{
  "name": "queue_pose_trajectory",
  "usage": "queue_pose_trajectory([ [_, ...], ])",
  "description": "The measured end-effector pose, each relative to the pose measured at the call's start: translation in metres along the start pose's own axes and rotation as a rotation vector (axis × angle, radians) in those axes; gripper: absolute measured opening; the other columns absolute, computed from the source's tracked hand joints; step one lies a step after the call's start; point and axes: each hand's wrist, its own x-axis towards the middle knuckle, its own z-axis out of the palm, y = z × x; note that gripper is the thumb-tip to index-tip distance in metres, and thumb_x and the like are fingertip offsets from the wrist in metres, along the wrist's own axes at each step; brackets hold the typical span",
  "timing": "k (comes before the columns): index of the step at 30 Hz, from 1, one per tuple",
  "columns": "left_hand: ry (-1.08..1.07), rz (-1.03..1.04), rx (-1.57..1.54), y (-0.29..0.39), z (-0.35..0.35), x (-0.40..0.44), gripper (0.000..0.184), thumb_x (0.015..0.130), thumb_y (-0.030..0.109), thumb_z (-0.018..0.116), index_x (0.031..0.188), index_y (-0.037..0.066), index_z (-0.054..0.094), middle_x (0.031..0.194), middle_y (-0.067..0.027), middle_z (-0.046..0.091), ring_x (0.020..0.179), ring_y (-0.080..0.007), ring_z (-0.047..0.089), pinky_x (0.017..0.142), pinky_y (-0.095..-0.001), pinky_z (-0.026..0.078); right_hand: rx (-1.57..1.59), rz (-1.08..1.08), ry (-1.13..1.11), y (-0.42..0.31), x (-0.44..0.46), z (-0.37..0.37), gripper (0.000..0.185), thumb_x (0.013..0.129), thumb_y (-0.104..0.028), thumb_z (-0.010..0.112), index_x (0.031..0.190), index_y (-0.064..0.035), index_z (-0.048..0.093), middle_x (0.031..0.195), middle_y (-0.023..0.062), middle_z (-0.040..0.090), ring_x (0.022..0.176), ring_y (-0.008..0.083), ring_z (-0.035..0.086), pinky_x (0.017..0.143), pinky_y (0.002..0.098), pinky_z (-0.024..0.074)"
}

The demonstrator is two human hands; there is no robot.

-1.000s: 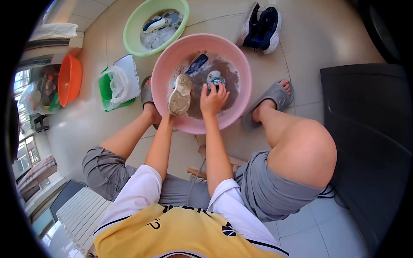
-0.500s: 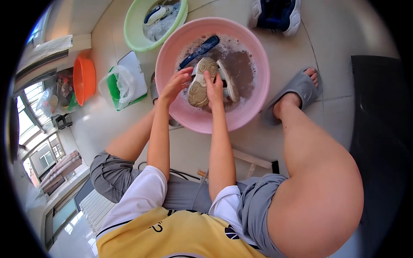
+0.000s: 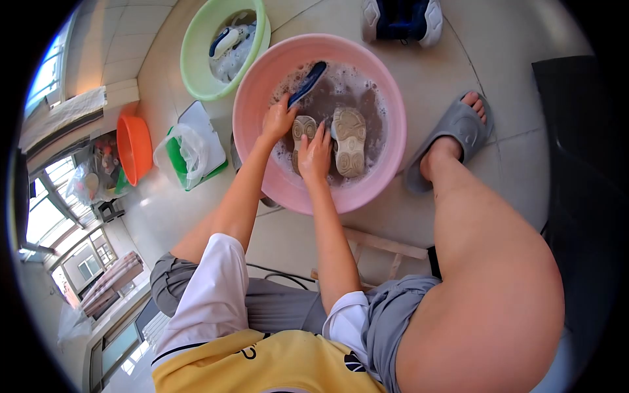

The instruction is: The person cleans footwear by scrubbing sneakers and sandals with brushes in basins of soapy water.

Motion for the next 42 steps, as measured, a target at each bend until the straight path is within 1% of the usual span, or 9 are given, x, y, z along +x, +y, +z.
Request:
queue_pose_trajectory([
  [3, -0.092, 0.106, -0.345, -0.001, -0.015, -0.008, 0.047, 0.085, 0.034, 0.053, 0.122, 0.010, 0.038, 0.080, -0.0100, 0.057, 0.068, -0.0237, 0.057, 0.062, -0.0356, 0.047, 0.195, -0.025, 0.148, -0.010, 0.009, -0.003, 0.047, 0.087, -0.025, 0.048, 0.121, 0.0064, 0.042, 0.116, 0.0257, 0.048, 0.108, 0.0414, 0.045, 0.094, 0.0435, 0.0342],
  [5, -0.548, -0.356, -1.125, 0.019, -0.047, -0.034, 0.034, 0.090, 0.038, 0.046, 0.110, 0.010, 0.046, 0.075, -0.0050, 0.052, 0.059, -0.0127, 0.049, 0.047, -0.0242, 0.041, 0.224, 0.013, 0.167, -0.018, 0.015, -0.003, 0.043, 0.088, -0.027, 0.047, 0.116, 0.0065, 0.048, 0.112, 0.0232, 0.053, 0.105, 0.0369, 0.049, 0.093, 0.0406, 0.0356],
  [8, -0.625, -0.384, -1.473, 0.033, -0.054, -0.066, 0.032, 0.092, 0.040, 0.041, 0.101, 0.011, 0.048, 0.074, -0.0029, 0.052, 0.057, -0.0088, 0.048, 0.041, -0.0186, 0.035, 0.953, 0.395, -0.255, -0.019, 0.032, -0.005, 0.047, 0.090, -0.041, 0.045, 0.107, 0.0023, 0.055, 0.075, 0.0070, 0.058, 0.065, 0.0133, 0.055, 0.059, 0.0255, 0.0462],
  [11, -0.587, -0.419, -1.375, 0.055, -0.060, -0.074, 0.038, 0.091, 0.042, 0.041, 0.097, 0.006, 0.051, 0.079, -0.0039, 0.053, 0.060, -0.0114, 0.052, 0.044, -0.0235, 0.041, 1.304, 0.443, -0.696, -0.019, 0.041, -0.033, 0.041, 0.090, -0.042, 0.044, 0.097, -0.0050, 0.059, 0.072, 0.0024, 0.057, 0.055, 0.0038, 0.049, 0.045, 0.0171, 0.0386],
  [17, -0.668, -0.246, -0.599, 0.056, -0.054, -0.065, 0.041, 0.088, 0.042, 0.048, 0.096, 0.003, 0.058, 0.072, -0.0021, 0.057, 0.064, -0.0106, 0.053, 0.055, -0.0245, 0.043, 1.197, 0.584, -0.249, -0.005, 0.046, -0.027, 0.021, 0.087, -0.021, 0.051, 0.090, -0.0001, 0.045, 0.067, 0.0078, 0.050, 0.054, 0.0202, 0.057, 0.048, 0.0318, 0.0489],
  [25, 0.195, -0.050, -0.180, 0.018, 0.001, -0.077, 0.045, 0.076, 0.032, 0.065, 0.108, 0.004, 0.052, 0.082, -0.0108, 0.050, 0.076, -0.0203, 0.052, 0.068, -0.0298, 0.043, 0.419, 0.388, 0.177, 0.001, 0.068, -0.021, 0.057, 0.081, -0.010, 0.041, 0.132, 0.0045, 0.021, 0.106, 0.0345, 0.051, 0.081, 0.0478, 0.055, 0.073, 0.0458, 0.0448],
  [35, 0.332, -0.469, -0.596, -0.004, 0.047, -0.099, 0.081, 0.069, 0.034, 0.070, 0.123, -0.009, 0.029, 0.122, -0.0267, 0.040, 0.113, -0.0375, 0.040, 0.095, -0.0383, 0.034, -0.295, -0.060, -0.300, -0.026, 0.099, 0.036, 0.063, 0.076, -0.005, 0.046, 0.136, -0.0139, 0.029, 0.083, 0.0239, 0.061, 0.069, 0.0364, 0.062, 0.060, 0.0421, 0.0484],
  [37, 0.097, -0.579, -0.865, 0.017, 0.045, -0.114, 0.084, 0.067, 0.035, 0.072, 0.121, -0.013, 0.029, 0.115, -0.0259, 0.046, 0.108, -0.0323, 0.046, 0.091, -0.0358, 0.037, 0.062, 0.232, -0.928, -0.023, 0.110, 0.037, 0.061, 0.075, -0.003, 0.048, 0.134, -0.0131, 0.034, 0.075, 0.0152, 0.060, 0.052, 0.0238, 0.056, 0.043, 0.0345, 0.0439],
  [42, 0.173, -0.642, -0.920, 0.029, 0.045, -0.118, 0.076, 0.068, 0.032, 0.073, 0.118, -0.010, 0.034, 0.106, -0.0200, 0.053, 0.097, -0.0250, 0.053, 0.082, -0.0320, 0.042, 0.885, 0.654, -1.121, -0.005, 0.107, -0.008, 0.029, 0.083, -0.005, 0.050, 0.110, -0.0116, 0.047, 0.063, 0.0007, 0.043, 0.042, 0.0052, 0.034, 0.034, 0.0180, 0.0276],
])
